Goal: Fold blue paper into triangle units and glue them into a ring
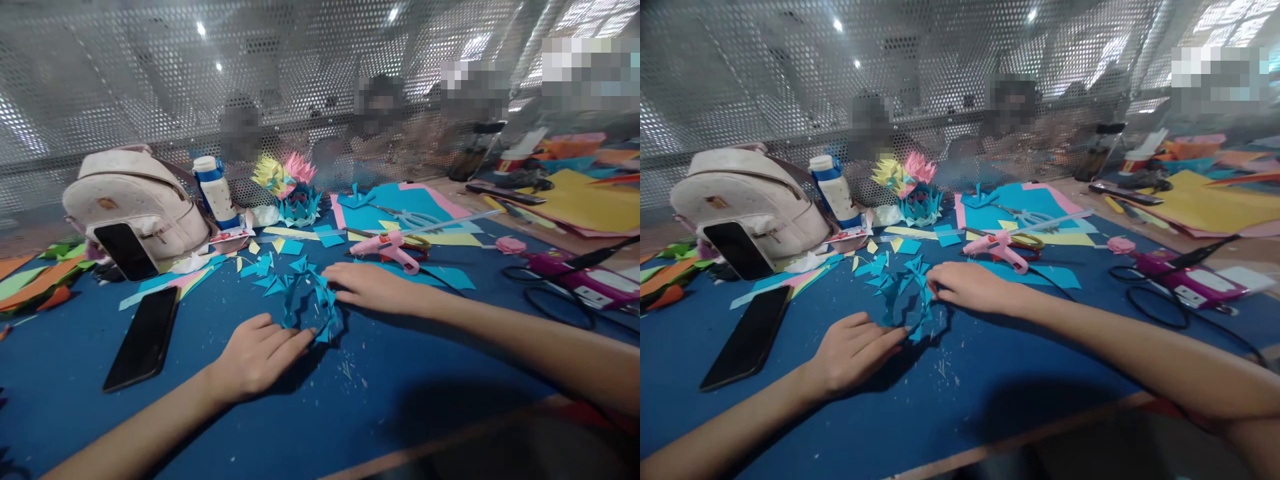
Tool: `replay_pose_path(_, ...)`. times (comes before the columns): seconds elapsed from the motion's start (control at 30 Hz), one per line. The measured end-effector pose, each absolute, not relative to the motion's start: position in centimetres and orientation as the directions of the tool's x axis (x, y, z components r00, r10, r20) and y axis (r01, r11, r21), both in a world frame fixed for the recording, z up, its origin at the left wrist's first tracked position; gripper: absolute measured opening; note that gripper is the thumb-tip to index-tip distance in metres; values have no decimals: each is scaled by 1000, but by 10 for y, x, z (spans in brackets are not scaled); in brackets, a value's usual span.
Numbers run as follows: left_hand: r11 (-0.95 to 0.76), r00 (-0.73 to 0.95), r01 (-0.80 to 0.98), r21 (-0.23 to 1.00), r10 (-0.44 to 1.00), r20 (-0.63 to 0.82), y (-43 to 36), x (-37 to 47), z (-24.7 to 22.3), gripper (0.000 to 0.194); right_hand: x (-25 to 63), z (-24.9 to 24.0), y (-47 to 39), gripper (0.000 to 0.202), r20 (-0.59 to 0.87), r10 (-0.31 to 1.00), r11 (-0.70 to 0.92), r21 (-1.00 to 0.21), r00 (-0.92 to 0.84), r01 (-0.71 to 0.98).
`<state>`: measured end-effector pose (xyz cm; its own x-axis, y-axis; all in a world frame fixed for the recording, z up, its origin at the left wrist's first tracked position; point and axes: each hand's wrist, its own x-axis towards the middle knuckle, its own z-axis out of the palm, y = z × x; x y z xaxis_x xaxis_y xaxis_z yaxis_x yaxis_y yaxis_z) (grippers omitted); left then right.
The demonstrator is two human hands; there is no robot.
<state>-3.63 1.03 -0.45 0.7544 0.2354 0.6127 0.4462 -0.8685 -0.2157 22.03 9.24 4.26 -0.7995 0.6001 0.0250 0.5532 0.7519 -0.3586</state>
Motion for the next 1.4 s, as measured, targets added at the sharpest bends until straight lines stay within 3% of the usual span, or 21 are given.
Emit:
replay_pose_path(0.17,-868,748,460,-187,266,608,1,-23,-2,21,240,56,88,13,17,707,685,-266,-707,678)
replay_pose_path(0.37,-888,755,447,-110,309,578,18,-32,24,29,252,62,86,12,19,700,675,-344,-714,653)
replay_pose_path(0.5,-911,843,410,-38,362,397,55,-50,47,41,254,62,84,14,17,672,674,-429,-740,602)
replay_pose_path(0.6,-929,895,370,15,360,264,76,-55,51,37,253,61,81,13,38,652,679,-472,-757,562)
replay_pose_path(0.73,-930,907,358,78,367,206,88,-52,46,26,253,65,76,14,48,636,678,-510,-770,529)
replay_pose_path(1.1,-890,871,367,272,431,235,76,-45,38,8,251,69,83,17,219,633,710,-547,-743,444)
replay_pose_path(1.4,-773,693,446,452,618,372,43,-30,1,7,227,76,96,11,236,483,793,-526,-843,308)
